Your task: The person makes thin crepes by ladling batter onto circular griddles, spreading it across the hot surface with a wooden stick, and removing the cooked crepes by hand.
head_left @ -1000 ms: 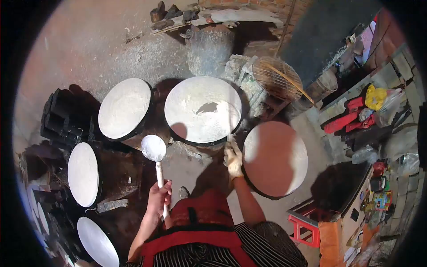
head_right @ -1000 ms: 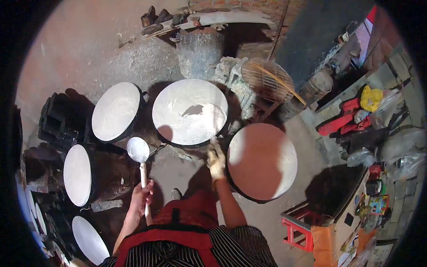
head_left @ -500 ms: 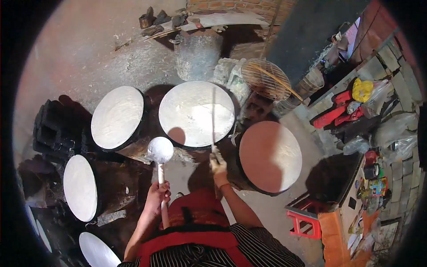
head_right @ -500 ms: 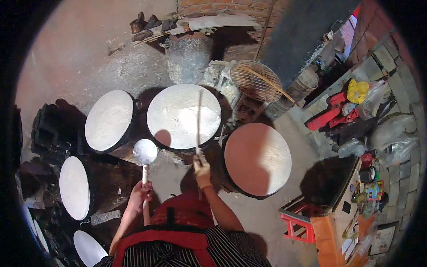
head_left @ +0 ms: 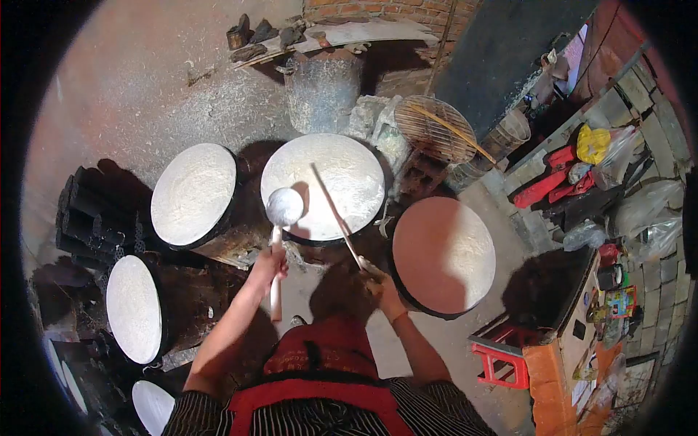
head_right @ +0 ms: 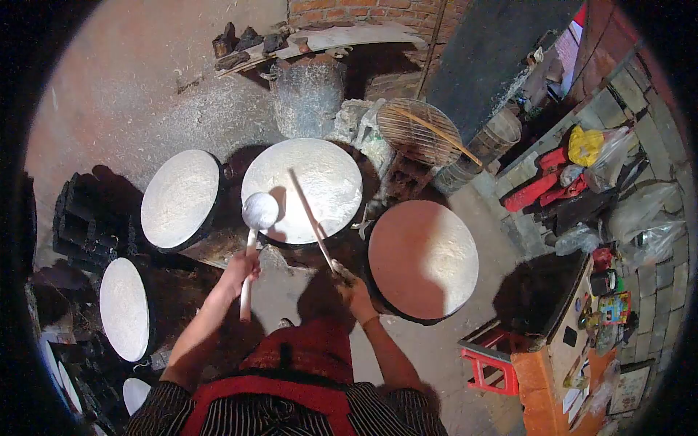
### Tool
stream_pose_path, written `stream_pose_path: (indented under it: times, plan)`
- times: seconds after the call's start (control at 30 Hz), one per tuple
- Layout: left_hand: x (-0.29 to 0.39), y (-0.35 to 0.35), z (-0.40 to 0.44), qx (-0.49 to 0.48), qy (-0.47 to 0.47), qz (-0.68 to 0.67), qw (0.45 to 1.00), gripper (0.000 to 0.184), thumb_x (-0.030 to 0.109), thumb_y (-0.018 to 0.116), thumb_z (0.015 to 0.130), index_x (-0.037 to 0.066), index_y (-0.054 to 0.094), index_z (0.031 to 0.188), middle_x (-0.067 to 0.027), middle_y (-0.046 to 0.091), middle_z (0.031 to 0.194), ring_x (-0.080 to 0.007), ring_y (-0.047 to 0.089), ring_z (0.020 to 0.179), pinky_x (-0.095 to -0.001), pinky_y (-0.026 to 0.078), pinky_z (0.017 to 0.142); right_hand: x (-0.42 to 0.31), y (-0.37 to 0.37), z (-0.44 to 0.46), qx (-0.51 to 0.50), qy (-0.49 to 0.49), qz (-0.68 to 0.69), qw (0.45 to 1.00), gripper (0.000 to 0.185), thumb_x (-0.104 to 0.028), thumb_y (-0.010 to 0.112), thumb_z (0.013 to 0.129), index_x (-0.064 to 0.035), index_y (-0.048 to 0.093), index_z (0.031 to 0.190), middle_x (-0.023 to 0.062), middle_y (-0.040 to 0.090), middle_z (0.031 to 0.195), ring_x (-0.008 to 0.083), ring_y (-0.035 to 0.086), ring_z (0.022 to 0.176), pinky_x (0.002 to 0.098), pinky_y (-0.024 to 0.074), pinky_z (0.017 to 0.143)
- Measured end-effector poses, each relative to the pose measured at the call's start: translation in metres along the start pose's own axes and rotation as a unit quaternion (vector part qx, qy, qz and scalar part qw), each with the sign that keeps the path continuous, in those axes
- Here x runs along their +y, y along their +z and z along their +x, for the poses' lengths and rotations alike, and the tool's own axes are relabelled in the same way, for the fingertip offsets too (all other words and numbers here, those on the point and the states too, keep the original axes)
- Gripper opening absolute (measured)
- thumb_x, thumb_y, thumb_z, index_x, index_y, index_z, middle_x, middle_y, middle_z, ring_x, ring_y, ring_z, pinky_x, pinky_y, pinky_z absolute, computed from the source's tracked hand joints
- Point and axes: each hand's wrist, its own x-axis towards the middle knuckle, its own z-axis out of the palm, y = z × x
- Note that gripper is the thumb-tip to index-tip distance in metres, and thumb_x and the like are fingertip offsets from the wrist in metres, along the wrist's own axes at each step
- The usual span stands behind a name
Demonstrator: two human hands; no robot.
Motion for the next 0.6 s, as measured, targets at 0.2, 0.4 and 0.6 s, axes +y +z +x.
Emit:
stream_pose_path:
  times: [0.2,0.4,0.6]
  plan:
    - [0.000,0.058,0.054,0.011,-0.005,-0.041,0.999,0.006,0.009,0.048,0.094,0.003,0.047,0.094,-0.0038,0.042,0.065,-0.0132,0.042,0.046,-0.0287,0.039,0.036,0.041,0.038,-0.012,0.094,0.024,0.104,0.990,0.042,-0.002,0.052,0.090,-0.0045,0.056,0.131,-0.0029,0.061,0.101,0.0064,0.053,0.076,0.0216,0.0446,0.066]
    - [-0.008,0.018,0.089,-0.112,-0.104,-0.268,0.951,0.013,0.004,0.047,0.093,0.003,0.048,0.106,-0.0005,0.041,0.068,-0.0100,0.038,0.046,-0.0217,0.034,0.036,-0.009,0.060,-0.009,-0.016,0.089,0.175,0.980,0.035,-0.010,0.059,0.088,-0.0054,0.061,0.123,-0.0043,0.056,0.082,0.0050,0.046,0.065,0.0211,0.0380,0.057]
    - [0.049,-0.009,-0.044,-0.148,-0.194,-0.363,0.899,0.016,0.003,0.048,0.092,-0.001,0.047,0.108,0.0013,0.039,0.067,-0.0034,0.034,0.046,-0.0148,0.026,0.032,-0.009,0.016,0.065,0.036,-0.081,0.048,0.995,0.027,-0.010,0.059,0.090,-0.0034,0.062,0.116,0.0071,0.064,0.092,0.0139,0.058,0.077,0.0272,0.0470,0.070]
